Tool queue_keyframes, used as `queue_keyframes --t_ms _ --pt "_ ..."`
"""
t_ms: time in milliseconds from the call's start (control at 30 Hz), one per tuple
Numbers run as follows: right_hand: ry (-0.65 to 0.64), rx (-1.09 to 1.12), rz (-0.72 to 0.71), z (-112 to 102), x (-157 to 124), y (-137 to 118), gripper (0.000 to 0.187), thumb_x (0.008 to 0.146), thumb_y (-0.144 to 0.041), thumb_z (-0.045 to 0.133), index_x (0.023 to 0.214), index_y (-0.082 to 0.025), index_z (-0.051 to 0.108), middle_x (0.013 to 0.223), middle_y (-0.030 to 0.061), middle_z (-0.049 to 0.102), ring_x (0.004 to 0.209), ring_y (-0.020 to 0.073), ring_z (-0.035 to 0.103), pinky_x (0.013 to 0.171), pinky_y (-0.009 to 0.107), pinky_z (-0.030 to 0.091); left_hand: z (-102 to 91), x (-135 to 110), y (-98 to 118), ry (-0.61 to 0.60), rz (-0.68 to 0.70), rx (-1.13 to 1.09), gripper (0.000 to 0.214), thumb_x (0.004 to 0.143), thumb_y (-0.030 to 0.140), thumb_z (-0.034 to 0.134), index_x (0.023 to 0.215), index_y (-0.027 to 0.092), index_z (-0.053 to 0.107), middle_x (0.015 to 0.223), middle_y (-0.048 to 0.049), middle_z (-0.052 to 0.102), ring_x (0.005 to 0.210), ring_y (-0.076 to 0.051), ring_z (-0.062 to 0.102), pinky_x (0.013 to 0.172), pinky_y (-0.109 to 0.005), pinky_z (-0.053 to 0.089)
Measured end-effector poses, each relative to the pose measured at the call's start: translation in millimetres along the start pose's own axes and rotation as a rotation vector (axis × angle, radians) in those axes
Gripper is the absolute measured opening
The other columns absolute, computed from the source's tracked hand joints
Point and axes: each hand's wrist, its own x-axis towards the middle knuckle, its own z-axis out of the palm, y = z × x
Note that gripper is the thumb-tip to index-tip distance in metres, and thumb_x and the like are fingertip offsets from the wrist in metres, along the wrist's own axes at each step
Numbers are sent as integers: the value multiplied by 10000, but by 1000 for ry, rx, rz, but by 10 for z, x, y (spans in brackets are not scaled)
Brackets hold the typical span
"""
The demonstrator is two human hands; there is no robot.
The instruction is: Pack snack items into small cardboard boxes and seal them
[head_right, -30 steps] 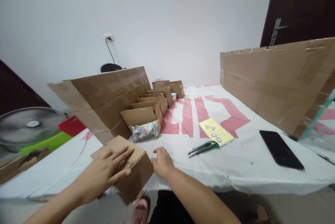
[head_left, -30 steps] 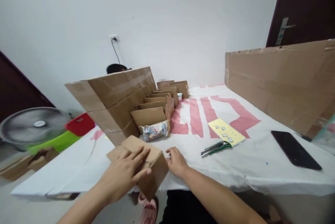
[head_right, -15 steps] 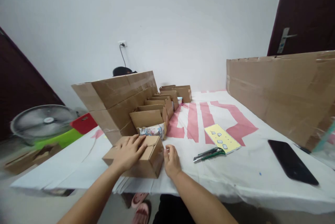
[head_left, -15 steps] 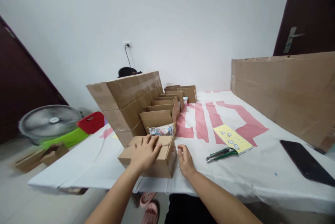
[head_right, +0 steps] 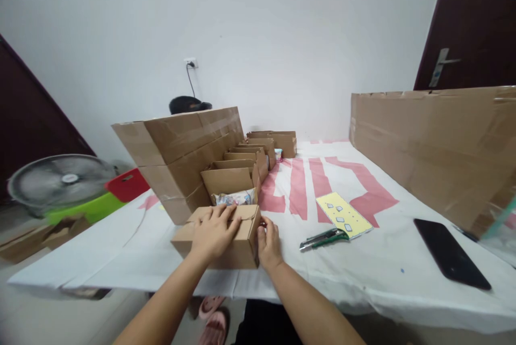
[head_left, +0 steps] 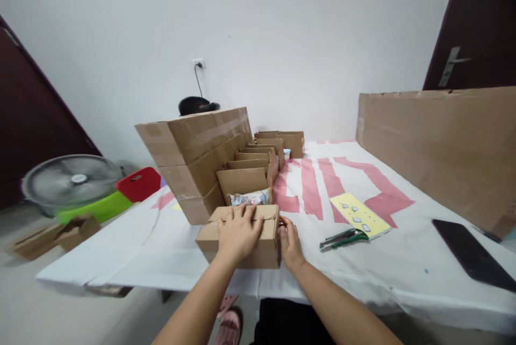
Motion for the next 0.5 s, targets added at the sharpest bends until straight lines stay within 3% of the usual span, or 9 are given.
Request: queue_keyframes --t_ms 500 --pt "-6 33 77 60 37 145 393 937 -472 338 1164 -206 518 1134 86 614 1050 203 543 952 383 412 -56 -38 35 24 -16 -26 490 878 481 333 1243 230 544 1363 -92 509 1249 -380 393 984 -605 273"
